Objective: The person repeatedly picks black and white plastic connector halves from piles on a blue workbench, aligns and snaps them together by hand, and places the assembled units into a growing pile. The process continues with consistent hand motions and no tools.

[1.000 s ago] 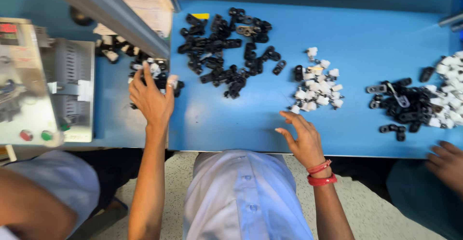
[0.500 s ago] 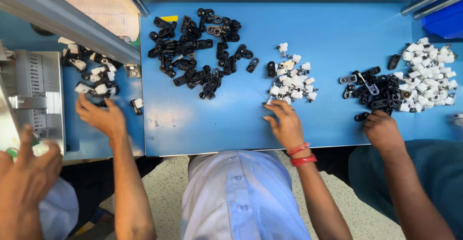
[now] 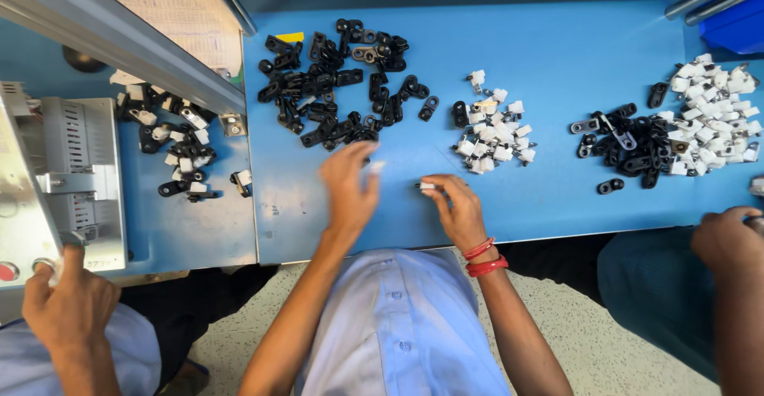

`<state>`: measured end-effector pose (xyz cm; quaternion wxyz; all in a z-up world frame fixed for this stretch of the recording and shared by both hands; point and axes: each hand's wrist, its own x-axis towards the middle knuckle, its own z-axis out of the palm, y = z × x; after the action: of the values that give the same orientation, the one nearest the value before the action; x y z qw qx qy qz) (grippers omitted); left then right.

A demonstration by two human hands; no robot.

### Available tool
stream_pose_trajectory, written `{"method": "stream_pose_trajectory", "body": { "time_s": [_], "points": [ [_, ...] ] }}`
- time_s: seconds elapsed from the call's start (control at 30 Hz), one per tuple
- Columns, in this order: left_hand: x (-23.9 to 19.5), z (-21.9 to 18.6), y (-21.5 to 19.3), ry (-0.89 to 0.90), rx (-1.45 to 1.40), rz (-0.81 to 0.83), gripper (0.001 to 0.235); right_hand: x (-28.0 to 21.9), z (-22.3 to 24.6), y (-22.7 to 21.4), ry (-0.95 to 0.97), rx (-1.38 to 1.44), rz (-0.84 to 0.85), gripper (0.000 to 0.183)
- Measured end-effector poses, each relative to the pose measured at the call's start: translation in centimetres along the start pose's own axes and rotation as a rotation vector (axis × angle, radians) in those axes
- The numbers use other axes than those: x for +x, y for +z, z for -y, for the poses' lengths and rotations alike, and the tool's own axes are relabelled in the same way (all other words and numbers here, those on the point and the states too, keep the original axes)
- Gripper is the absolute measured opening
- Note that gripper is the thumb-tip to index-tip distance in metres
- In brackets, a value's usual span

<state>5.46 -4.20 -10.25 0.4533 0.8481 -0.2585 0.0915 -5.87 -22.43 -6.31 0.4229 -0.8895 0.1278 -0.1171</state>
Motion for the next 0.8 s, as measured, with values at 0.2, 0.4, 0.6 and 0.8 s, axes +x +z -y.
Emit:
{"method": "stream_pose_trajectory", "body": {
  "time_s": [0.2,0.4,0.6,0.8],
  "points": [
    [8.4,-3.6,10.4,0.407,0.069,0.275,0.057,-1.2,-0.1,-0.6,-0.068,0.037,0.181,0.026],
    [7.3,-3.9,7.0,0.326,-0.187,0.314,0.041,-2.5,-0.2,-5.0,0.031,0.214,-0.048,0.023],
    [0.7,-7.5,-1.1,-0.289,-0.766,0.528,0.031,-2.3,1.5,-6.0,0.075,0.469,-0.298,0.023],
    [-1.5,-8.1,-2.1,-0.391,-1.088,0.282,0.039,-1.9,5.3,-0.7,0.070,0.676,-0.201,0.025]
  ]
}}
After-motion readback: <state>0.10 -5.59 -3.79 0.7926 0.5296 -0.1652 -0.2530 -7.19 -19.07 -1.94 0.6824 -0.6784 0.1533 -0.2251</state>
